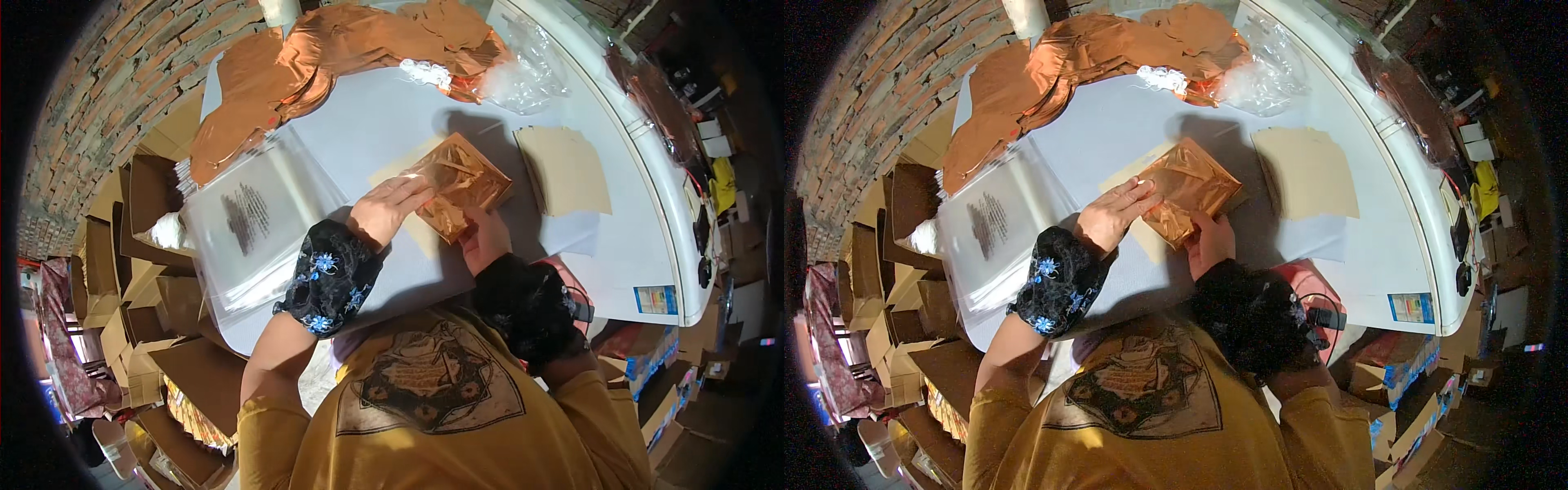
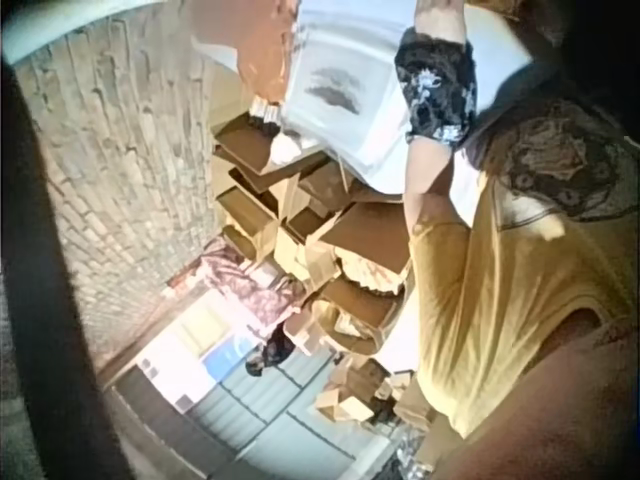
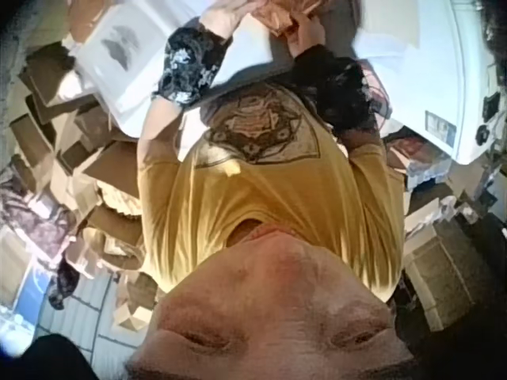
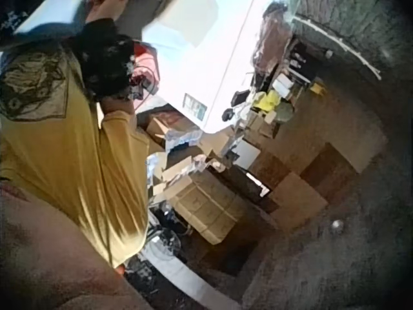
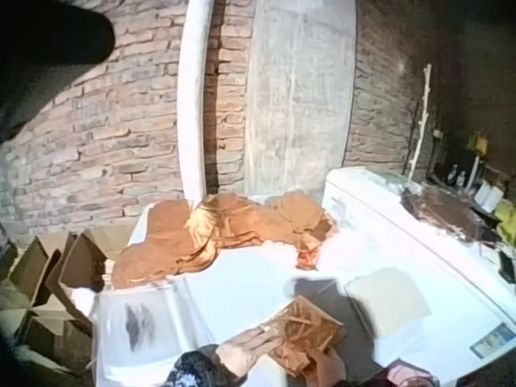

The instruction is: The person folds copper foil sheets by hand and places them into clear plastic bags.

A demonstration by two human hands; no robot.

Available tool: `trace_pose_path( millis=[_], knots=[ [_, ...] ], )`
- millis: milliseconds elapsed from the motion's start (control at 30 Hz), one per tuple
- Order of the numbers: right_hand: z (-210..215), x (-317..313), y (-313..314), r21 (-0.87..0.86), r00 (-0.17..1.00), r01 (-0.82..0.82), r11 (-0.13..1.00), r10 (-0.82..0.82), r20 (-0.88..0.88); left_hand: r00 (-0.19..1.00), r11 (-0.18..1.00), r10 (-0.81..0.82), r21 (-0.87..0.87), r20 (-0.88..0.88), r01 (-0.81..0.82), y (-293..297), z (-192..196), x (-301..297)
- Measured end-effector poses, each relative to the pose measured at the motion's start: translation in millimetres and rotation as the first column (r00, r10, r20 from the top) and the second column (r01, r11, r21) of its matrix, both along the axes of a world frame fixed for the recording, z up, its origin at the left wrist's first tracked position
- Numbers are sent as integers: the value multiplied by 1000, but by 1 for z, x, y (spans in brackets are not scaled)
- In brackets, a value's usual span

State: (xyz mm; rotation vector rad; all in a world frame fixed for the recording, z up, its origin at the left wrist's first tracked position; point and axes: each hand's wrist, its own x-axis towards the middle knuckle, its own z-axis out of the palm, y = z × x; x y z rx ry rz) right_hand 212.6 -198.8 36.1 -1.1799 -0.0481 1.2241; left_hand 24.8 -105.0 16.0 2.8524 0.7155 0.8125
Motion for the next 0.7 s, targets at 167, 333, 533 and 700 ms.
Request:
trace_pose_path(
  millis=[167,333,533,700],
  knots=[
    [-3,28,-2,22,972,-227,974,226,61,999,999,14,-51,-38,-16,0,3,-1],
    [6,45,-3,-44,891,-410,911,410,194,998,998,26,-57,-53,-29,2,-4,-2],
    [6,56,-3,-181,849,-456,871,487,207,1000,1000,3,-28,18,-2,-2,5,0],
    [7,60,5,-315,766,-501,806,583,271,998,996,51,-71,40,-48,-18,32,10]
  ],
)
